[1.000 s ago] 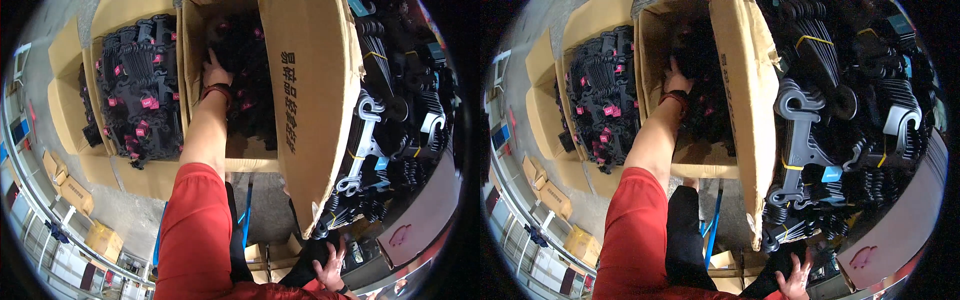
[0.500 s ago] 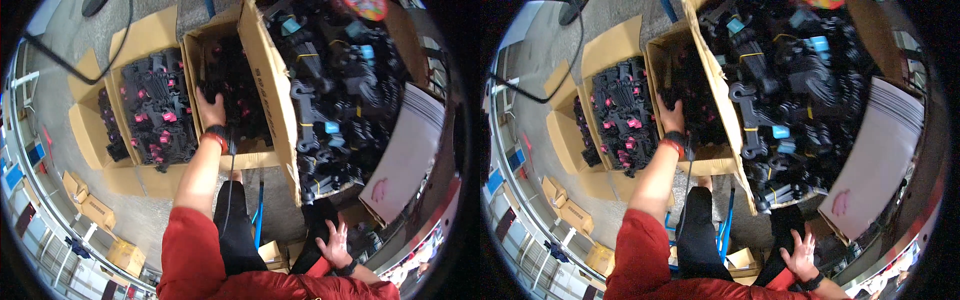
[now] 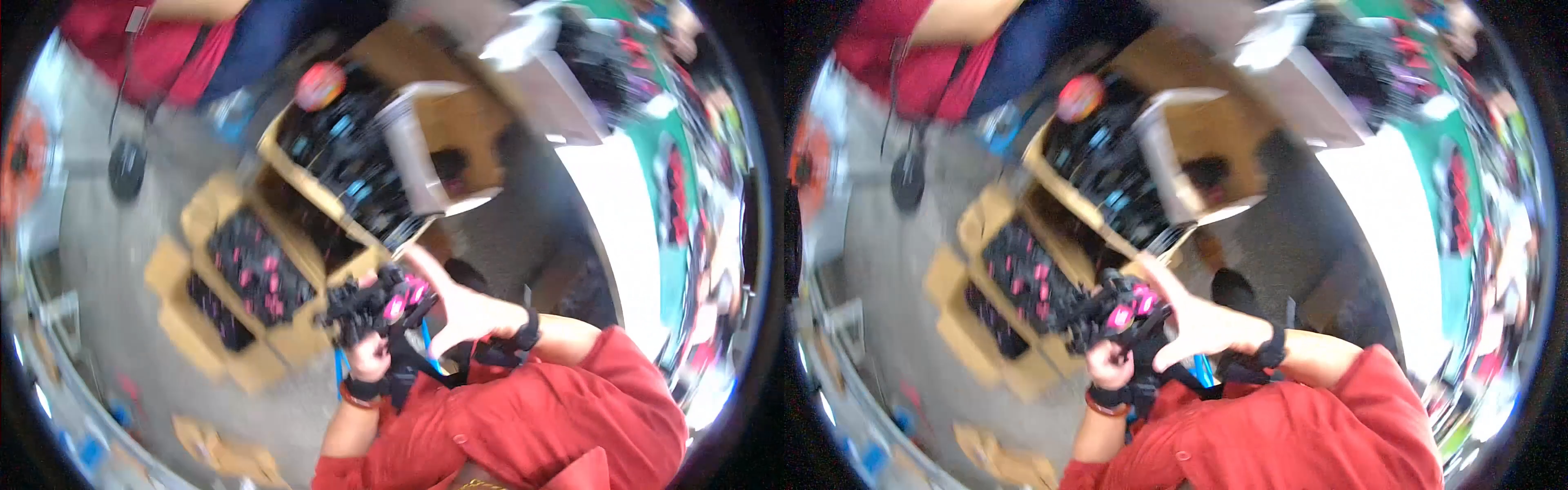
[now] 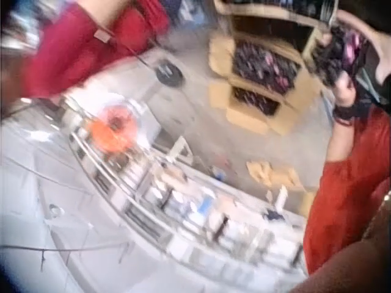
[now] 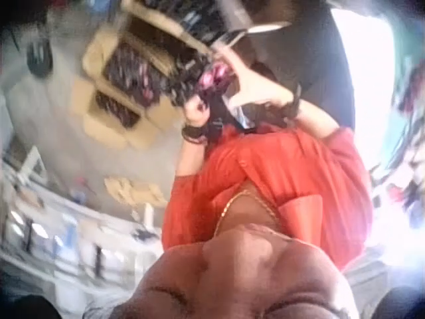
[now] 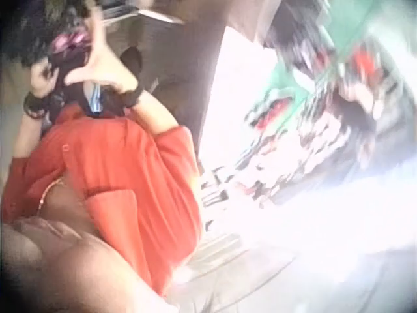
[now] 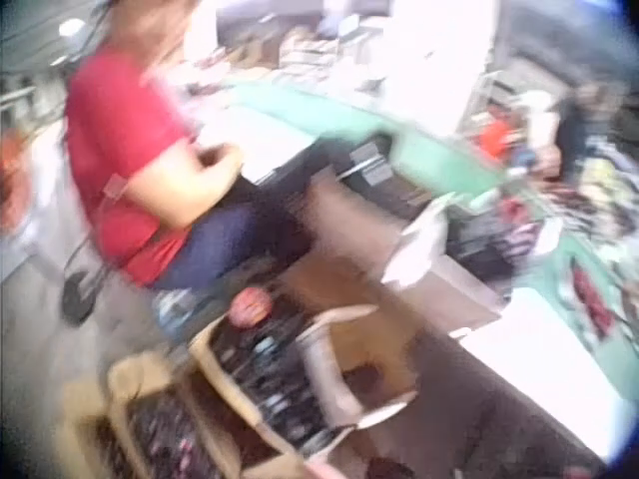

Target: Assembling shoe components and packing them into boxes on a factory conveyor belt.

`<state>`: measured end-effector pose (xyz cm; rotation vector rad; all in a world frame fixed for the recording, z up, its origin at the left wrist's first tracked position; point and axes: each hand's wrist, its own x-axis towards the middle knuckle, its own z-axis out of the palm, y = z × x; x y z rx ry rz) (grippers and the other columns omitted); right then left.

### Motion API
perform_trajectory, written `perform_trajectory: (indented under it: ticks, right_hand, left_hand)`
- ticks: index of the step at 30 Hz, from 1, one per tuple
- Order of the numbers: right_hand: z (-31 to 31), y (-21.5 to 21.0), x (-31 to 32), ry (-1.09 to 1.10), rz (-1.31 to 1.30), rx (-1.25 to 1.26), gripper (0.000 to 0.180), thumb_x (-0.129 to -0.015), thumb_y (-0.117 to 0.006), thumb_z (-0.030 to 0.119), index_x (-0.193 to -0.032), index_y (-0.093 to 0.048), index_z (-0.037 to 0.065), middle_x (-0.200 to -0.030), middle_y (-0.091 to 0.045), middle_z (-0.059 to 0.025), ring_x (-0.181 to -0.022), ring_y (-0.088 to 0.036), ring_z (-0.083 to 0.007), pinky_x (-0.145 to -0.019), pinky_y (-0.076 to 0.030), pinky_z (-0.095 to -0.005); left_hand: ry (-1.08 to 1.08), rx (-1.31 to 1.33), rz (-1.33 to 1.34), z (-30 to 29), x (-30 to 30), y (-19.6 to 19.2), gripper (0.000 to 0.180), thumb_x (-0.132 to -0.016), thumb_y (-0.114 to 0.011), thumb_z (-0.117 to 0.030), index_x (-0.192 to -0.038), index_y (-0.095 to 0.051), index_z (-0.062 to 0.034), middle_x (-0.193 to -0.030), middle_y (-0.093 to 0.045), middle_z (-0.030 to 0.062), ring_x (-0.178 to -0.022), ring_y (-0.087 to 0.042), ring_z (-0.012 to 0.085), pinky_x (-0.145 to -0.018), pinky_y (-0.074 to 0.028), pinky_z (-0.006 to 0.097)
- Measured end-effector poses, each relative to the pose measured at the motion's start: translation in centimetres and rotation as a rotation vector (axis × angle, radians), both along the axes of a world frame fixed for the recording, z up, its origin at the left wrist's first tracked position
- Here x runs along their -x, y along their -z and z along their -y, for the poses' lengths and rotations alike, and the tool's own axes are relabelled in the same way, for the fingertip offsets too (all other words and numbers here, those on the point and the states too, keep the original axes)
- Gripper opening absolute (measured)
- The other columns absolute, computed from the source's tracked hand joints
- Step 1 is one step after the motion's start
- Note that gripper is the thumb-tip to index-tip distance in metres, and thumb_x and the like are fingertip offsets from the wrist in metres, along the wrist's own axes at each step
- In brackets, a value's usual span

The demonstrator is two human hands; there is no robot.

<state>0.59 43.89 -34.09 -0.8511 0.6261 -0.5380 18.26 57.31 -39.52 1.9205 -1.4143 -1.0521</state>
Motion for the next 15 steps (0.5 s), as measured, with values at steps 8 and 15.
perform_trajectory:
  ticks: [8, 15]
  right_hand:
    - [-3.4, -13.2, 13.6, 0.328, -0.219, 0.045, 0.079, -0.067, -0.082, 0.023, -0.132, -0.04, 0.005, -0.126, -0.05, -0.0074, -0.118, -0.044, -0.0178, -0.103, -0.035, -0.0341]
    - [-4.2, -16.0, 28.7, 0.385, -1.072, 0.77, 0.072, -0.064, -0.077, 0.012, -0.129, -0.044, 0.009, -0.11, -0.059, -0.0128, -0.095, -0.053, -0.0334, -0.084, -0.045, -0.0394]
  left_hand:
    - [0.17, -0.131, -1.508, 8.6, 9.5, -15.6, 0.113, -0.06, -0.079, -0.031, -0.147, -0.008, -0.0171, -0.144, -0.029, 0.016, -0.132, -0.031, 0.032, -0.11, -0.024, 0.046]
    - [0.996, 0.525, -0.377, 16.6, 25.3, -17.4, 0.061, -0.084, -0.064, -0.028, -0.134, -0.039, -0.0029, -0.138, -0.037, 0.0195, -0.128, -0.036, 0.0338, -0.105, -0.03, 0.041]
